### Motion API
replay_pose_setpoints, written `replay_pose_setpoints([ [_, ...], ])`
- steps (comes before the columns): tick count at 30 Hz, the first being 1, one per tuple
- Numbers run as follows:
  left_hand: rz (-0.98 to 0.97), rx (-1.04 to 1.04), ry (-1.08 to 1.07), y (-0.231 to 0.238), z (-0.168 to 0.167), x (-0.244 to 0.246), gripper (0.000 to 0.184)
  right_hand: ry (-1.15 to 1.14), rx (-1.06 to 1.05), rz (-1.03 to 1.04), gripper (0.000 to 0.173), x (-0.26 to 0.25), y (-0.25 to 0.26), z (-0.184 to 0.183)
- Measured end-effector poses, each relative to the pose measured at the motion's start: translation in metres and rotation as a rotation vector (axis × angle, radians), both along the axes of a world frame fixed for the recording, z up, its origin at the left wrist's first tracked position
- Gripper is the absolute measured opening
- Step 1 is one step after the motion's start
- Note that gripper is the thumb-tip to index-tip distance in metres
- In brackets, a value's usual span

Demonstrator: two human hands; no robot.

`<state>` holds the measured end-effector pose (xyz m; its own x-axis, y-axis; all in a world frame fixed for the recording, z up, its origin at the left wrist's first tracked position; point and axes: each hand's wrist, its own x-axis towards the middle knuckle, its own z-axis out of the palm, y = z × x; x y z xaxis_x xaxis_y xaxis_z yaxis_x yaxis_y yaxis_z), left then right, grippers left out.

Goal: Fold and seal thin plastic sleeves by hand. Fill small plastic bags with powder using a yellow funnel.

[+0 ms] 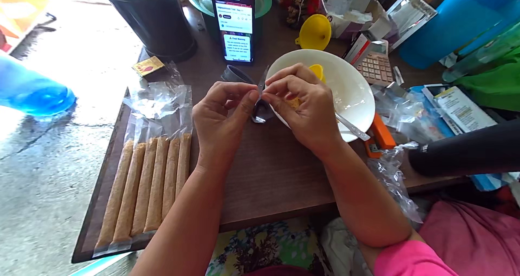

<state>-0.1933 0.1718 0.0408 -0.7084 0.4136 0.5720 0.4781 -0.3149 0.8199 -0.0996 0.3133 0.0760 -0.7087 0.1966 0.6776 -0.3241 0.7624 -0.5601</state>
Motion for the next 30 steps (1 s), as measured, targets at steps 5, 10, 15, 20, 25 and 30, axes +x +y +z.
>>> replay_pose_setpoints([
  [5, -0.019, -0.043, -0.036, -0.0022, 0.0048, 0.0049, 0.006, 0.039, -0.017, -0.016, 0.008, 0.0009, -0.0004, -0.0005],
  [10, -0.045, -0.039, -0.069, -0.0025, 0.0053, 0.0063, 0.007, 0.019, -0.018, -0.021, 0.01, 0.0011, -0.0012, 0.0003],
  [15, -0.047, -0.014, -0.089, -0.0019, 0.0054, 0.0062, 0.007, -0.039, -0.002, -0.065, 0.018, 0.0021, -0.0012, 0.0015],
  [20, -0.068, -0.017, -0.072, -0.002, 0.0049, 0.0055, 0.007, -0.024, -0.026, -0.035, 0.013, 0.0023, -0.0025, 0.0013],
  [25, -0.032, -0.009, -0.073, -0.0021, 0.0044, 0.0052, 0.013, 0.057, -0.046, -0.008, 0.008, 0.0011, -0.004, 0.0018],
  [30, -0.059, -0.003, -0.03, -0.0018, 0.0036, 0.0068, 0.003, 0.132, -0.013, -0.01, 0.007, -0.0008, -0.0062, -0.0007],
])
